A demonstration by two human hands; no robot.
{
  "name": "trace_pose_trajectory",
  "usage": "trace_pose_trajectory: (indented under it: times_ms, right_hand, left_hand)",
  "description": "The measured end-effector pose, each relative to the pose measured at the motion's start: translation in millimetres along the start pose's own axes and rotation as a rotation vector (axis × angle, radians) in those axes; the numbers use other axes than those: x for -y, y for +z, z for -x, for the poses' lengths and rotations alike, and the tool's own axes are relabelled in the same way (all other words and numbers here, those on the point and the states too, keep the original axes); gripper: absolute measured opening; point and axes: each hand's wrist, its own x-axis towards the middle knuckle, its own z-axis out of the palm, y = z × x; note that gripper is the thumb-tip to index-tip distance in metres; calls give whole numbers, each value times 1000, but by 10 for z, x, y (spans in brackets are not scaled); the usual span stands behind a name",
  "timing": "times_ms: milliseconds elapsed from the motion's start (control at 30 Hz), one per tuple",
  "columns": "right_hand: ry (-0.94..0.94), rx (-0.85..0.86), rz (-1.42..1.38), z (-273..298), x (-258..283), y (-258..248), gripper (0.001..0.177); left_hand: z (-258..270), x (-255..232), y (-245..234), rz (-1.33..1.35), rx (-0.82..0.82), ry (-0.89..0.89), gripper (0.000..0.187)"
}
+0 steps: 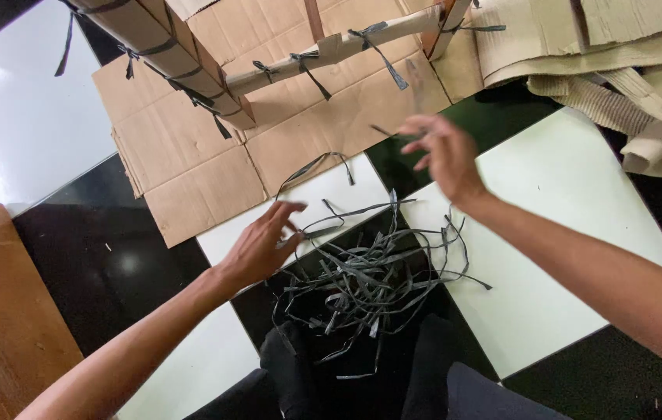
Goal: Wrapping furniture legs with protective paper and securing them with ties
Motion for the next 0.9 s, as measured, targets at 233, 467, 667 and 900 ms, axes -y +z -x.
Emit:
trace_pose_trajectory:
  times_ms: [233, 467, 667, 900]
  right_hand:
    - [-87, 298, 66, 451, 652, 713, 20]
    - [-208, 289, 199, 539, 853, 756, 23]
    - [-11, 405, 38, 484, 651, 717, 30]
    - [163, -254, 229, -191, 103, 279, 34]
  left_hand:
    - [-278, -643, 8, 244, -200, 199, 77]
    - [-194, -824, 152, 685, -166, 100, 26]
    - [-370, -959, -137, 937, -265, -33, 28]
    - [-1134, -778, -483, 543, -498, 3, 34]
